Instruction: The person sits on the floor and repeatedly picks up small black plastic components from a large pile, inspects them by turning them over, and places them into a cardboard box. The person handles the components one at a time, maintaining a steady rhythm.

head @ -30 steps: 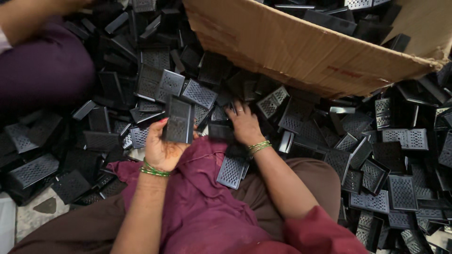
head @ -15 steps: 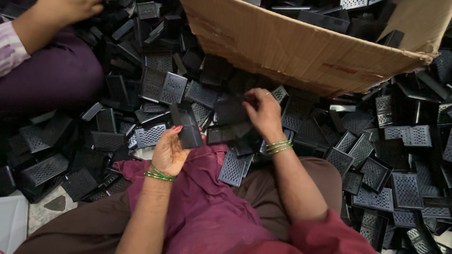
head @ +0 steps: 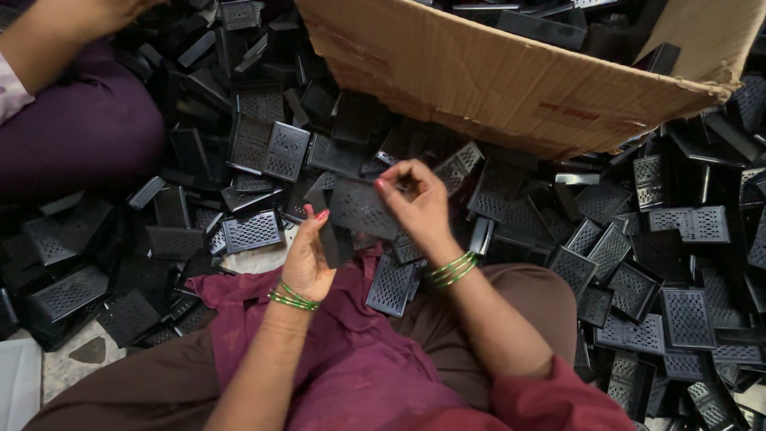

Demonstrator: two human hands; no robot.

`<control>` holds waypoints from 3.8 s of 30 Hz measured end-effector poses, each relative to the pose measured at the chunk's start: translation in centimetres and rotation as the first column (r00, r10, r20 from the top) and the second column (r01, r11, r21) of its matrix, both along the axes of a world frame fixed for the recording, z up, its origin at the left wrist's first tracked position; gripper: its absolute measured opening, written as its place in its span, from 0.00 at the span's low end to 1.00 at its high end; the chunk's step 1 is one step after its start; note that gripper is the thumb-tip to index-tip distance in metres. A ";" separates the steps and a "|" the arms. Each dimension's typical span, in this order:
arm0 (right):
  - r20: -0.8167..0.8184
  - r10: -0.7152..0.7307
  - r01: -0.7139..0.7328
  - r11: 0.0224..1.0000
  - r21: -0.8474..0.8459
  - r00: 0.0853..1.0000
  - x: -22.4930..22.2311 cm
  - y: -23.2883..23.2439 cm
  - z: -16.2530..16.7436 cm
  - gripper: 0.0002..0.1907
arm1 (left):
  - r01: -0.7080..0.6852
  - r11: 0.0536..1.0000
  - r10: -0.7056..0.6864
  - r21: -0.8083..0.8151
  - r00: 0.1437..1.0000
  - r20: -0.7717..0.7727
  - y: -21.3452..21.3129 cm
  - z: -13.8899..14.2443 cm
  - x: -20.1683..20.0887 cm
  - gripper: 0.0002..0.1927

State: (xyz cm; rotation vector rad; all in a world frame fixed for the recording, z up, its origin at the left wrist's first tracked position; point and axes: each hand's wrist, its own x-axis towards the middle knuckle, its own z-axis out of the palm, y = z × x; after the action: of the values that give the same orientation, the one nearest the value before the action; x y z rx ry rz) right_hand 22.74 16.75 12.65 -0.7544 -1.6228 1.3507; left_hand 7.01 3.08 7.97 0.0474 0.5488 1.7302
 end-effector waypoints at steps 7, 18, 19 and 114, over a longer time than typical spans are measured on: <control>0.011 0.261 -0.262 0.965 0.029 0.965 -1.1 -3.9 -0.5 0.18 | -0.177 0.984 0.174 0.004 0.965 -0.197 0.5 0.4 0.5 0.13; -0.236 0.573 -0.617 0.758 -0.211 0.785 -1.3 -5.7 -3.6 0.41 | -0.352 0.926 0.321 0.134 0.553 -0.769 0.9 -1.9 0.2 0.26; -0.330 0.547 -0.633 0.722 -0.279 0.769 -1.4 -5.6 -3.6 0.42 | -0.348 0.927 0.310 0.139 0.506 -0.805 0.9 -1.9 0.1 0.26; 0.227 0.099 -0.179 0.914 0.365 0.969 -0.9 -3.7 2.2 0.40 | -0.384 0.923 0.023 -0.006 0.072 -0.997 -0.4 4.4 2.3 0.20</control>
State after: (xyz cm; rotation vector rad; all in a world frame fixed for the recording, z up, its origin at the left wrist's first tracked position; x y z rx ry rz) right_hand 21.79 13.02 14.87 -0.5599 -2.0619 1.0250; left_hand 9.31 2.63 12.39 1.1250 1.9386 1.6430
